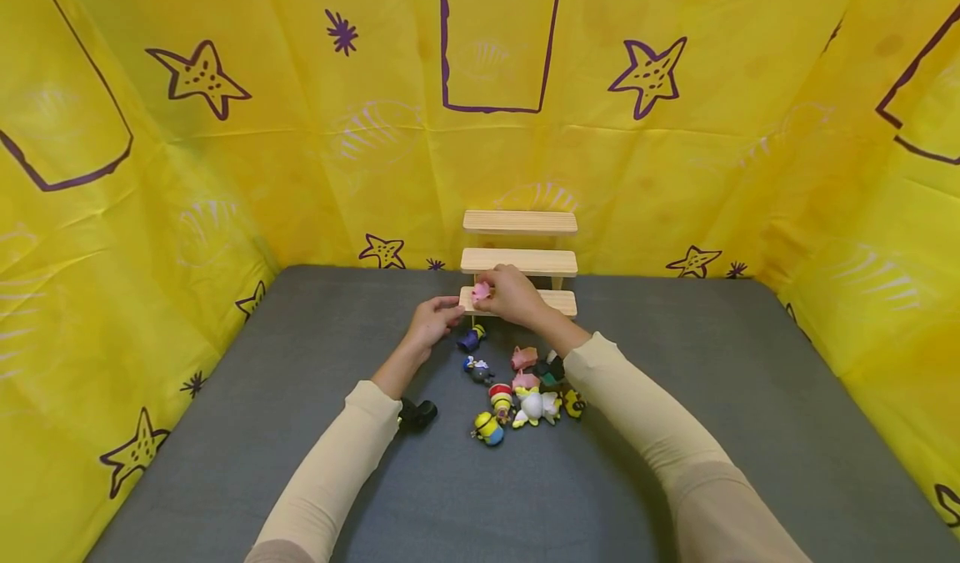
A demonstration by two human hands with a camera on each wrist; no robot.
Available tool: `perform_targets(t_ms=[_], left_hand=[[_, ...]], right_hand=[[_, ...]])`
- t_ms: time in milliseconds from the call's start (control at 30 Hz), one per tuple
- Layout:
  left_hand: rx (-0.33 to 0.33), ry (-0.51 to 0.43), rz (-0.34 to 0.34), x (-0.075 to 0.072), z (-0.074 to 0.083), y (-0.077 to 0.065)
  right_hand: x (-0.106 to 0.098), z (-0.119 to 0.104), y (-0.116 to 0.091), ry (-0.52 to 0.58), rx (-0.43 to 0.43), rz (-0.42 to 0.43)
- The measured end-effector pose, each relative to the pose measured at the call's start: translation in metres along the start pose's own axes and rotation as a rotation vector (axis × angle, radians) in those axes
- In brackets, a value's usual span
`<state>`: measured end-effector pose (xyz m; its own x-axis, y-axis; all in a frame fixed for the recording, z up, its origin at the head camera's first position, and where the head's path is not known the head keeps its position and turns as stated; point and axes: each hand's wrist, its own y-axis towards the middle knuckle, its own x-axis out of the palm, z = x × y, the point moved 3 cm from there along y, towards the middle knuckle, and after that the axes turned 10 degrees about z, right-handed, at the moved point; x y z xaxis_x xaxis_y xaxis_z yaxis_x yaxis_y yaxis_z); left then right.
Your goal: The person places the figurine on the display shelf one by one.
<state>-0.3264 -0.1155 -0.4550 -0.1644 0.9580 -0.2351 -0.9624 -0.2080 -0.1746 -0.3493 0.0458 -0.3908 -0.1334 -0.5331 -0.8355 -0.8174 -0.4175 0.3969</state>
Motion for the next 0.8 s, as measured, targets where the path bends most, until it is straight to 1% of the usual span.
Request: perform_targets(t_ms=[167, 367, 567, 733, 800], left_hand=[[0.003, -0.004, 0.005, -0.0002, 0.0006, -0.0004], [0.002, -0.008, 0.005, -0.0007, 0.0003, -0.0002], [0.001, -0.009, 0.002, -0.0012, -0.0001, -0.0001], [-0.002, -0.003, -0.005, -0.0020, 0.0009, -0.0004], [-0.005, -0.004, -0.010, -0.0021, 0.0012, 0.0000]], right_hand=[[0.0048, -0.0020, 0.0004, -0.049, -0.010, -0.001], [0.0070, -0.0041, 0.0006, -0.065, -0.006, 0.008], [0.0080, -0.0036, 0.0003, -0.048, -0.017, -0.007], [0.0040, -0.0025, -0.0032, -0.042, -0.038, -0.008], [0.0009, -0.0012, -0.0058, -0.031, -0.028, -0.007]])
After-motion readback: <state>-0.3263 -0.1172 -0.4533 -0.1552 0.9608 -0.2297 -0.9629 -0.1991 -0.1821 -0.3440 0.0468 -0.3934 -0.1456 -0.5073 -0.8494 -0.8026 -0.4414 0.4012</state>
